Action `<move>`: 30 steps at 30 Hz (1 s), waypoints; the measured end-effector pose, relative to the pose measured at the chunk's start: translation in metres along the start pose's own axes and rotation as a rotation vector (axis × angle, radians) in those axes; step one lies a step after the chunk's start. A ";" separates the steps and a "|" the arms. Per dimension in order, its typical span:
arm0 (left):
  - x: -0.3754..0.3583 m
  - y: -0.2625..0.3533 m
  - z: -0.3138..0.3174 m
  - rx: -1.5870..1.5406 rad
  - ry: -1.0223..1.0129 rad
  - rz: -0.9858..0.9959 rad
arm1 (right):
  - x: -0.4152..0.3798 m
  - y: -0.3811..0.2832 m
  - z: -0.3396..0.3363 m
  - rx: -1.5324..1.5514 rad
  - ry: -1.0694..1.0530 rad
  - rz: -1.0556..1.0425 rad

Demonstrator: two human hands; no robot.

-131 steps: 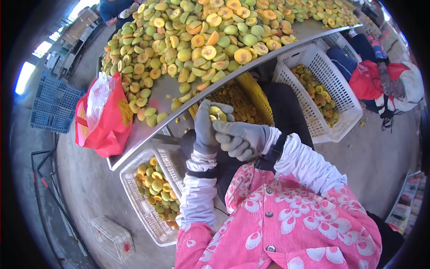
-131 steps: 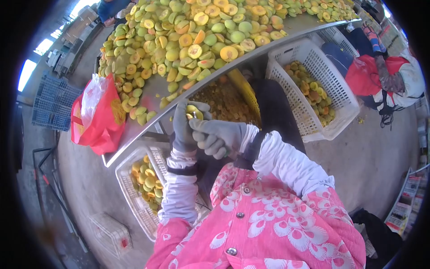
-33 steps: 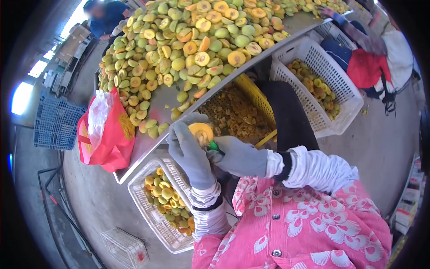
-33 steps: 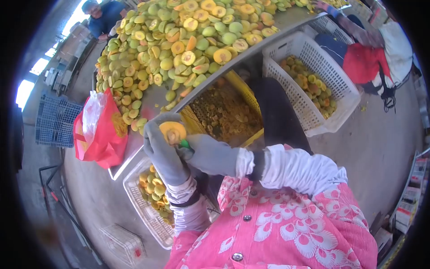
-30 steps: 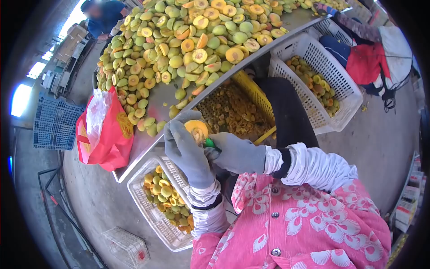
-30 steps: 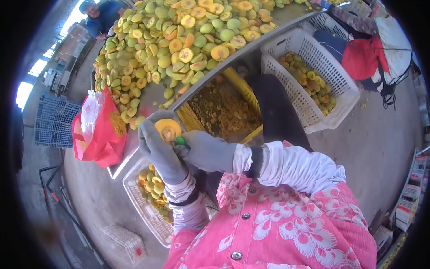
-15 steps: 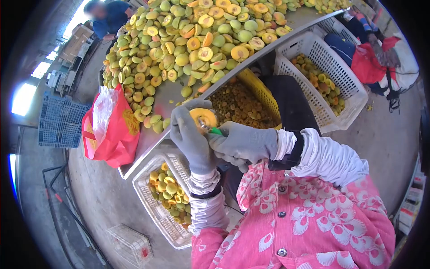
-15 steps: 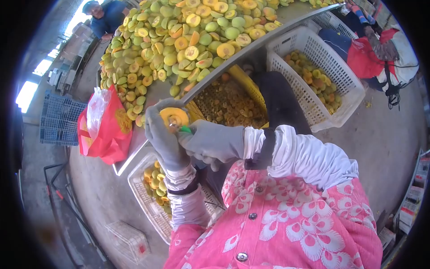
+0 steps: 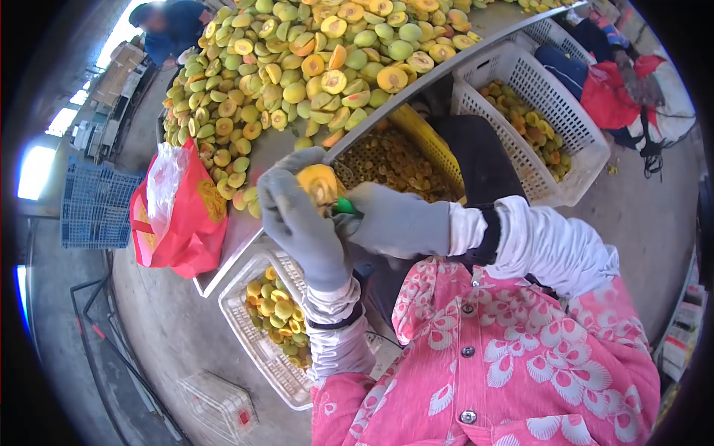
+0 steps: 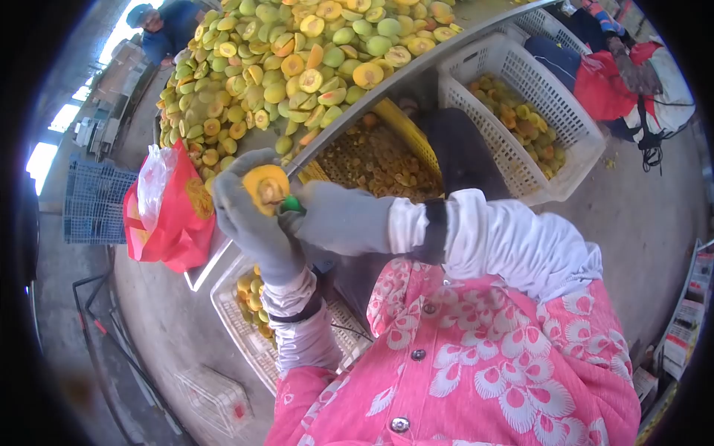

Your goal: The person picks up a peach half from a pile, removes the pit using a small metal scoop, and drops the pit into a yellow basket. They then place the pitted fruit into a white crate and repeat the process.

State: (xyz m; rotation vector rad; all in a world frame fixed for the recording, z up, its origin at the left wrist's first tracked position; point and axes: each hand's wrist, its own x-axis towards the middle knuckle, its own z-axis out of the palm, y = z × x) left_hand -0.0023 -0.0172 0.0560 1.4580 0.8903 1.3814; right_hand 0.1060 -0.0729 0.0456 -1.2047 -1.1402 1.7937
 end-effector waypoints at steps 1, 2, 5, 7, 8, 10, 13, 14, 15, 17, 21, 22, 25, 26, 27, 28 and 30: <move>-0.002 0.006 0.002 -0.062 0.038 -0.142 | -0.003 -0.009 0.004 -0.172 0.116 -0.009; -0.001 -0.001 -0.001 -0.061 0.036 -0.146 | -0.005 -0.015 0.006 -0.352 0.225 -0.019; 0.005 -0.024 -0.009 0.006 -0.006 0.090 | -0.010 -0.029 0.003 -0.183 0.058 0.130; 0.005 -0.028 -0.011 0.036 0.006 0.112 | 0.012 0.012 -0.008 -0.079 -0.085 -0.048; 0.004 -0.027 -0.012 0.040 0.009 0.110 | 0.020 0.027 -0.011 0.025 -0.229 -0.227; 0.004 -0.023 -0.011 -0.019 0.017 0.150 | -0.002 -0.028 0.002 -0.108 -0.088 0.003; 0.000 -0.019 -0.002 0.151 0.105 0.235 | -0.012 -0.048 0.008 -0.386 0.096 0.177; 0.001 -0.019 0.000 0.147 0.103 0.238 | -0.012 -0.048 0.006 -0.535 0.133 0.121; -0.001 -0.020 -0.001 0.004 0.103 0.156 | -0.010 -0.043 0.003 -0.532 0.136 0.126; -0.001 -0.019 -0.005 -0.135 0.107 0.079 | 0.002 -0.022 -0.009 -0.529 -0.256 -0.055; 0.005 -0.021 -0.006 -0.133 0.041 0.122 | 0.017 0.007 -0.016 0.328 -0.476 -0.108; 0.007 -0.023 -0.005 -0.141 0.056 0.126 | -0.007 -0.033 -0.002 -0.132 -0.183 0.002; 0.006 -0.014 -0.003 -0.247 -0.059 0.054 | -0.011 -0.047 0.008 -0.609 0.125 0.108; 0.008 -0.015 -0.002 -0.250 -0.063 0.057 | -0.005 -0.042 0.005 -0.648 0.131 0.096; 0.009 -0.015 -0.001 -0.078 -0.084 0.155 | 0.002 -0.029 -0.003 -0.646 0.134 0.098; 0.007 -0.016 -0.005 0.102 -0.099 0.246 | 0.011 -0.011 -0.014 -0.471 -0.059 0.052; 0.015 -0.017 -0.012 -0.011 -0.212 0.183 | 0.014 0.001 -0.022 -0.304 -0.256 0.004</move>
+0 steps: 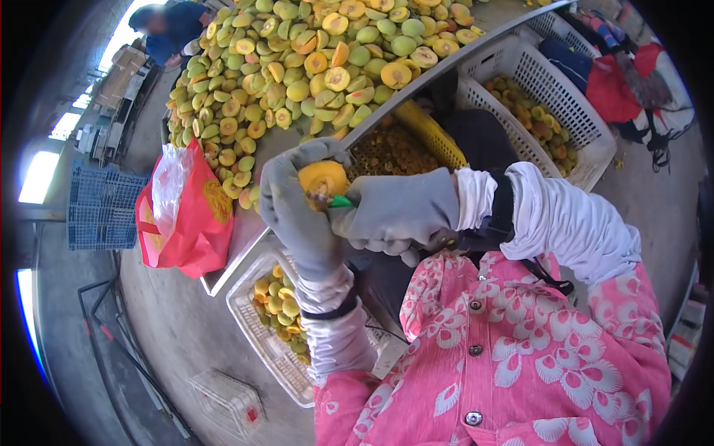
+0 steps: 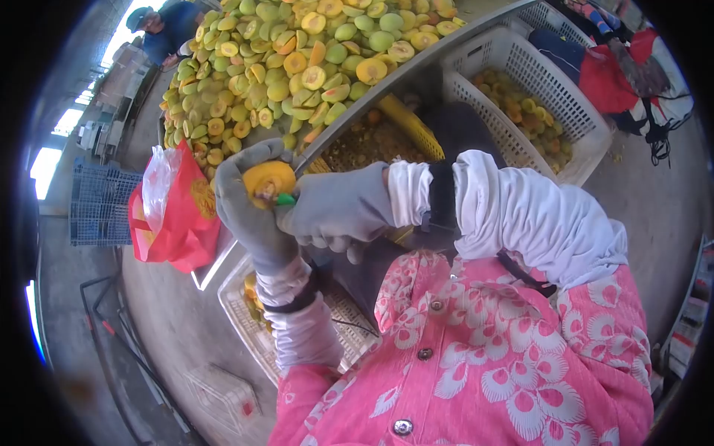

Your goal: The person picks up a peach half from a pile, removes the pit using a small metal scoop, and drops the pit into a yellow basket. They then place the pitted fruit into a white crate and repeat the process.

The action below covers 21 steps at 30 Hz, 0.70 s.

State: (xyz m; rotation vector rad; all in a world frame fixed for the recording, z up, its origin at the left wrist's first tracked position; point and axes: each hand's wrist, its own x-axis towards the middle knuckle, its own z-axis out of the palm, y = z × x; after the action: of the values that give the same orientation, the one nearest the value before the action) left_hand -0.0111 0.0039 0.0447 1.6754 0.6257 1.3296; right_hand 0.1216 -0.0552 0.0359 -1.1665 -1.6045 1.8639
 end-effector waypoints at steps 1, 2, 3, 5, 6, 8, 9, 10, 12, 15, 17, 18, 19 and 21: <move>0.003 -0.002 -0.002 -0.136 -0.108 -0.051 | -0.003 0.003 0.002 0.416 -0.044 -0.017; 0.006 -0.007 -0.002 -0.357 -0.173 -0.018 | -0.005 0.003 0.002 0.828 -0.086 -0.030; 0.008 -0.018 -0.005 -0.356 -0.162 -0.017 | -0.006 0.001 0.003 0.823 -0.093 -0.023; 0.012 -0.040 -0.011 -0.744 -0.351 -0.195 | -0.009 -0.007 0.002 0.756 -0.116 0.025; 0.012 -0.038 -0.010 -0.746 -0.352 -0.196 | -0.009 -0.006 0.002 0.756 -0.114 0.027; 0.009 -0.029 -0.007 -0.569 -0.306 -0.237 | -0.009 -0.003 0.002 0.835 -0.150 0.020; 0.005 -0.021 0.000 -0.573 -0.298 -0.234 | -0.012 -0.005 0.001 0.829 -0.151 0.027; -0.001 -0.010 0.010 -0.503 -0.142 -0.269 | -0.016 -0.008 0.002 0.826 -0.128 0.037; 0.001 -0.033 0.000 -0.599 -0.178 -0.345 | -0.022 -0.010 0.010 0.759 -0.030 0.076; -0.016 -0.040 -0.004 -0.614 -0.247 -0.444 | -0.021 0.011 0.020 0.679 -0.067 -0.053; -0.013 -0.042 -0.010 -0.631 -0.325 -0.512 | -0.019 0.014 0.022 0.781 -0.133 0.062; -0.010 -0.038 -0.011 -0.568 -0.375 -0.507 | -0.017 0.020 0.023 0.824 -0.176 0.031; -0.009 -0.037 -0.010 -0.507 -0.423 -0.505 | -0.015 0.024 0.024 0.869 -0.221 0.003; -0.007 -0.043 -0.010 -0.462 -0.442 -0.459 | -0.013 0.027 0.024 0.921 -0.225 0.015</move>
State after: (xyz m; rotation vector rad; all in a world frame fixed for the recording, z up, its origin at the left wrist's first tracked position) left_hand -0.0168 0.0224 0.0049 1.2826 0.3697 0.6760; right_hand 0.1156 -0.0862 0.0143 -0.5623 -0.6234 2.3806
